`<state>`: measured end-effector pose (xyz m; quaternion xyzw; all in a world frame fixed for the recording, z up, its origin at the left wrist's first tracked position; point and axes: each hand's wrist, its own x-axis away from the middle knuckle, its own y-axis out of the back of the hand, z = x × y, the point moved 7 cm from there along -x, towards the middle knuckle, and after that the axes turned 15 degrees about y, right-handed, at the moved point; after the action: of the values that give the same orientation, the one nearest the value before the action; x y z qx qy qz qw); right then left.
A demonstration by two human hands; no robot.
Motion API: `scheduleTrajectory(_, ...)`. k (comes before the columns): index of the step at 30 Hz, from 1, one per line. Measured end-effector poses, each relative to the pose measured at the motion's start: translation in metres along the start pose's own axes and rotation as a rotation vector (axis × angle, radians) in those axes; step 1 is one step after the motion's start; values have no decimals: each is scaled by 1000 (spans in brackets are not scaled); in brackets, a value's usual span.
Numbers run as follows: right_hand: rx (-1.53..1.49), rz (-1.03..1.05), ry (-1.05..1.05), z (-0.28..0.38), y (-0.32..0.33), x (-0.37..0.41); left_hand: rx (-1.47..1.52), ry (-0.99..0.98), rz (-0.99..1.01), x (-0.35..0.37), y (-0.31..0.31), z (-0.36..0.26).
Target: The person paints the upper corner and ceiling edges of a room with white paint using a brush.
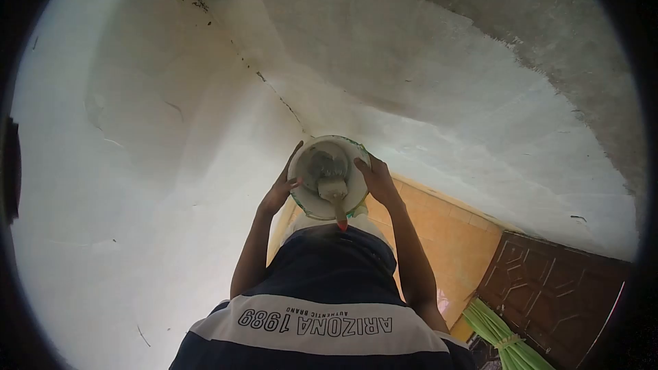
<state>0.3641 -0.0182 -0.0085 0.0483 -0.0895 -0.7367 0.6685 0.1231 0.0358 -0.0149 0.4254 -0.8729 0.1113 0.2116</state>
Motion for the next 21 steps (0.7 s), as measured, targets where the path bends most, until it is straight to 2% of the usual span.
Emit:
scheduleTrajectory(1,28,10,31,3,-1,-2,3,-2,2,-1,-1,3)
scheduleTrajectory(3,126,-9,1,21,2,1,300,154,-7,-5,2,19)
scheduleTrajectory(4,221,-29,-28,37,3,2,303,148,-8,-4,0,17)
scheduleTrajectory(5,225,-26,-23,48,0,4,294,162,-107,-3,3,17)
scheduleTrajectory(6,577,-98,234,78,2,9,285,180,-204,-1,7,19)
scheduleTrajectory(7,926,-169,496,105,-4,19,288,180,-205,-2,7,25)
scheduleTrajectory(9,812,129,383,95,-29,28,25,40,-412,2,13,22)
scheduleTrajectory(11,1021,249,410,94,-53,38,81,45,-405,4,11,25)
scheduleTrajectory(12,1016,246,405,93,-60,36,132,47,-399,7,12,24)
scheduleTrajectory(14,1049,360,200,72,-73,32,90,43,-391,14,9,19)
scheduleTrajectory(17,1120,444,256,62,-88,35,52,27,-375,21,5,24)
scheduleTrajectory(19,1030,383,188,58,-86,34,256,149,-314,20,4,36)
scheduleTrajectory(21,943,323,123,61,-82,29,260,153,-296,20,2,39)
